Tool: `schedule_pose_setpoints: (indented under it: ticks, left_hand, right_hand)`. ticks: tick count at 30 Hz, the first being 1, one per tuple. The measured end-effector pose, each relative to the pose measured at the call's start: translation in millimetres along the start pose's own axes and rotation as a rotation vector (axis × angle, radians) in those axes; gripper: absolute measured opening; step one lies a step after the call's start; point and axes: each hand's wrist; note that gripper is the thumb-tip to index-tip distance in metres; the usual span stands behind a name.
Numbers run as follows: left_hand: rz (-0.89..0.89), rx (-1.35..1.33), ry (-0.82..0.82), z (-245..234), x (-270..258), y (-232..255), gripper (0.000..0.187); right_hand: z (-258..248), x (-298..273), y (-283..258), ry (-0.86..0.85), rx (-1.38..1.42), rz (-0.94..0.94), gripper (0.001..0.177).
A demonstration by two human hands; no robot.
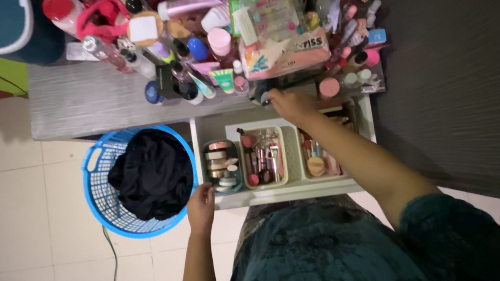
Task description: The person removes makeup items from a drawer, sorts them by type, and places them back into compartments. They handle compacts, brushes, and small containers, arranging them neatly within the drawer.
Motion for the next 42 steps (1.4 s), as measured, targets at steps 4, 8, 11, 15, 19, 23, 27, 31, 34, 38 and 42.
schedule_pose_setpoints:
  ticks: [4,8,11,15,19,23,27,31,34,38,42]
  left_hand:
    - [0.013,0.003,-0.024,3,5,10,0.021]
    - [0.052,0.023,-0.055,4,6,16,0.020]
    - [0.038,0.041,-0.099,8,-1,10,0.019]
    - [0.000,0.043,-0.105,11,7,9,0.019]
    - [0.017,0.031,-0.085,12,10,18,0.019]
    - [0.007,0.029,-0.083,7,14,29,0.018]
    - [-0.001,-0.001,-0.081,0,12,22,0.018]
    - [-0.006,0.010,-0.044,-3,0,16,0.020]
    - [-0.020,0.034,-0.020,-5,-16,12,0.019]
    - [-0.059,0.044,-0.020,0,-23,-9,0.022]
    - [-0.142,0.029,-0.006,1,-36,-19,0.024]
  right_hand:
    - [8,-49,18,-0.154,0.126,0.112,0.016]
    - [-8,-109,19,-0.450,0.087,0.240,0.021]
    - [16,-175,25,-0.561,0.054,0.293,0.025]
    - [57,-222,14,-0.538,-0.204,0.383,0.024]
    - [127,-261,31,-0.829,-0.111,0.346,0.021]
    - [118,-248,16,-0.937,-0.143,0.409,0.023]
    - [-18,-121,-36,-1.256,-0.351,0.283,0.040]
    - [33,-84,-16,-0.345,0.224,0.229,0.024]
    - [32,-37,-11,-0.263,0.180,0.114,0.023]
    - [57,-4,-1,-0.301,0.041,0.072,0.034]
    - [62,1,4,-0.303,-0.113,-0.008,0.039]
Point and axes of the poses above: each hand's wrist, its own x-axis towards the middle knuckle, its own z-axis out of the palm, y = z × x, and after that the axes turned 7 degrees about z, right-handed
